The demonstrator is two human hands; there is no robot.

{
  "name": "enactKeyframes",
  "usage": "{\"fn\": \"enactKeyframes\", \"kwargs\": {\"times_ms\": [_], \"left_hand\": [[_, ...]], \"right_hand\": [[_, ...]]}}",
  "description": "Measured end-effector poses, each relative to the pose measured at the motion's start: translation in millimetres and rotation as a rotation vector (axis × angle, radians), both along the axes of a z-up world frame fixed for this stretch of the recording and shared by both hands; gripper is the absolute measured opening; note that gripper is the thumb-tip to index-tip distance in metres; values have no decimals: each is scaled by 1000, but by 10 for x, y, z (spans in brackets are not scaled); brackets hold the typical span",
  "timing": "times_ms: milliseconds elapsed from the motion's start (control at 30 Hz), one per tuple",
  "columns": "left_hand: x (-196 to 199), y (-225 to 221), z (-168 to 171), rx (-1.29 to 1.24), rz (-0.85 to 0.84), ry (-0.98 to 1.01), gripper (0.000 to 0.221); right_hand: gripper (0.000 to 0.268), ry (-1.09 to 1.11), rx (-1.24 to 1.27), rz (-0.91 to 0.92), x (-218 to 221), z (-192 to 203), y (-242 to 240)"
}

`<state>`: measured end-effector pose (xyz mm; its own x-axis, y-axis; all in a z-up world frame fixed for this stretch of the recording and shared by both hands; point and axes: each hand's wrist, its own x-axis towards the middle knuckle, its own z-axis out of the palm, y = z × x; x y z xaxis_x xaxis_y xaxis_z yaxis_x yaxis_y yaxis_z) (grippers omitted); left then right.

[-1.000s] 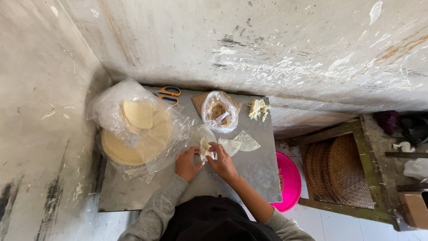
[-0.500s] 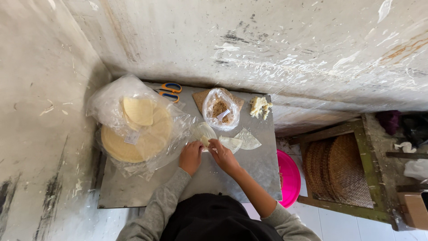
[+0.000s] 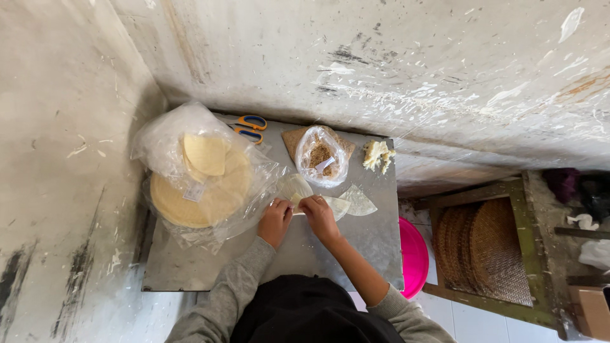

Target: The person prepares multiple food items by placing a small amount of brown filling onto a white wrapper, folding the wrapper into a small roll or pocket, and then placing the finished items into a pink bowl.

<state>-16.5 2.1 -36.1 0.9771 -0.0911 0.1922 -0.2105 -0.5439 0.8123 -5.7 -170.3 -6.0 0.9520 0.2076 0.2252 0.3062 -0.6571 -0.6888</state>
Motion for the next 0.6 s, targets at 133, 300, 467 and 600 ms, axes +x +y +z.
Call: {"fn": "enactKeyframes", "kwargs": {"times_ms": [133, 300, 467, 600], "left_hand": [[1, 115, 103, 39, -63, -200, 13], [-17, 79, 295, 261, 15, -147, 16], [54, 17, 331, 145, 129, 76, 17], [69, -10, 229, 12, 127, 217, 18]], "right_hand": [[33, -225, -47, 123, -101, 99, -94], [19, -210, -61, 26, -86, -10, -13], [12, 231, 95, -160, 67, -20, -78], [15, 334, 235, -208, 34, -24, -18]]}}
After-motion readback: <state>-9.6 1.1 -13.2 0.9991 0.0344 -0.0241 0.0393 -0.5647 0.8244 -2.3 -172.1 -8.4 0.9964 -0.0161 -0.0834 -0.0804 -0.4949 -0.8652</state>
